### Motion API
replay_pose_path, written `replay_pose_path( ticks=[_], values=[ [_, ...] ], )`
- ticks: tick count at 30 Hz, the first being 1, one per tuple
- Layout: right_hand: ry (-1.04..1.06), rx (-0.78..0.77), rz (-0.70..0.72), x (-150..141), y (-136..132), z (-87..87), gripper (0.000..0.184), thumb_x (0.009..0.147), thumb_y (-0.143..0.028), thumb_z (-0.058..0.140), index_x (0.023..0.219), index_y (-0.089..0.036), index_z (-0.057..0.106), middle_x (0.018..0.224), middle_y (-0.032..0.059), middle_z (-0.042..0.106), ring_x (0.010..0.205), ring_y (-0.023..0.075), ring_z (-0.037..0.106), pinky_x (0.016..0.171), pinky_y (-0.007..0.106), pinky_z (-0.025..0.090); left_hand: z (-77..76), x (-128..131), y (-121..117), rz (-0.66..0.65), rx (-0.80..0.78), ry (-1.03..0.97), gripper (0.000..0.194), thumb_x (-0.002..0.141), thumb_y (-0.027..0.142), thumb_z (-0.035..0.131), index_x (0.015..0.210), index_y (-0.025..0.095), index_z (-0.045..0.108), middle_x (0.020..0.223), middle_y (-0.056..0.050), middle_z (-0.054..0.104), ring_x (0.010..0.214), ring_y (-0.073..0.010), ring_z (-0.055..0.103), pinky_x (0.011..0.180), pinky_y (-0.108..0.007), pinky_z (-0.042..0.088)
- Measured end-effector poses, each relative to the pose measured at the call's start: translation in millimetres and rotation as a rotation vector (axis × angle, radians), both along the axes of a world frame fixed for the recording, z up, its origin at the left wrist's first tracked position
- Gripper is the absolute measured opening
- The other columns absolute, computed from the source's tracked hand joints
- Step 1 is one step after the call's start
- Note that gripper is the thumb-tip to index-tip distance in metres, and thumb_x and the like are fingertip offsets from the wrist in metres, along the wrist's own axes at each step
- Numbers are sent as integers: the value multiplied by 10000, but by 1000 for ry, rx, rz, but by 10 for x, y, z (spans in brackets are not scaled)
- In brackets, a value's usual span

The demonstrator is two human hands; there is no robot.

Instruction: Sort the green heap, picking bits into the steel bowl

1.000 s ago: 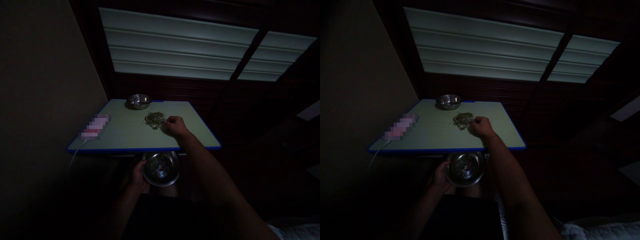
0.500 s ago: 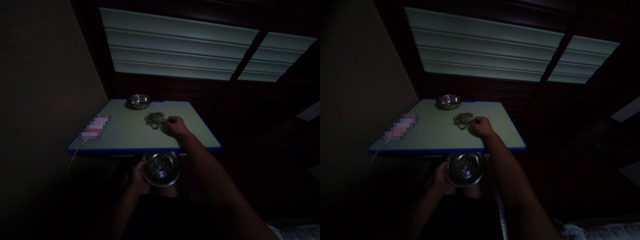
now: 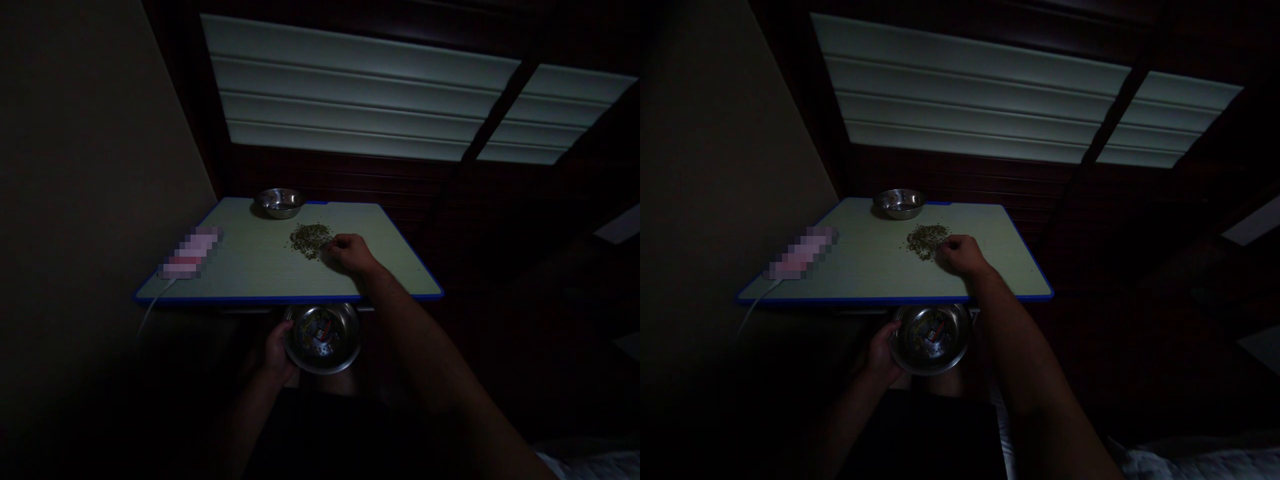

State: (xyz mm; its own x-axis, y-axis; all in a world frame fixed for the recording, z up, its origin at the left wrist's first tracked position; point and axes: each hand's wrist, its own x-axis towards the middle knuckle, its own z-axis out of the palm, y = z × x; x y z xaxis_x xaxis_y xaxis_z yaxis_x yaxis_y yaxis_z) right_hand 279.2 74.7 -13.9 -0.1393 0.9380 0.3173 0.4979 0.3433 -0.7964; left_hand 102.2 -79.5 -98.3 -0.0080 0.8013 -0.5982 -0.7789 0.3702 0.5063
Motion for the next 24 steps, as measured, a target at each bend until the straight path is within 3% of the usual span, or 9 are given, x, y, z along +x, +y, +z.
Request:
replay_pose_path(
  ticks=[14,24],
  values=[
    [15,-29,11,-2,1,-10,118,684,-244,574,652,-154,644,596,-8,598,581,115,506,576,240,383,-21,-2,5,4,13,14,124,667,219,621,719,145,706,673,-69,731,658,-226,686,636,-328,555],
    [0,14,58,1,30,-38,148,710,-259,582,725,-158,689,685,9,663,661,136,563,664,264,433,-8,2,-5,10,17,0,151,671,208,624,767,134,715,719,-81,744,684,-233,689,660,-333,551]
  ],
)
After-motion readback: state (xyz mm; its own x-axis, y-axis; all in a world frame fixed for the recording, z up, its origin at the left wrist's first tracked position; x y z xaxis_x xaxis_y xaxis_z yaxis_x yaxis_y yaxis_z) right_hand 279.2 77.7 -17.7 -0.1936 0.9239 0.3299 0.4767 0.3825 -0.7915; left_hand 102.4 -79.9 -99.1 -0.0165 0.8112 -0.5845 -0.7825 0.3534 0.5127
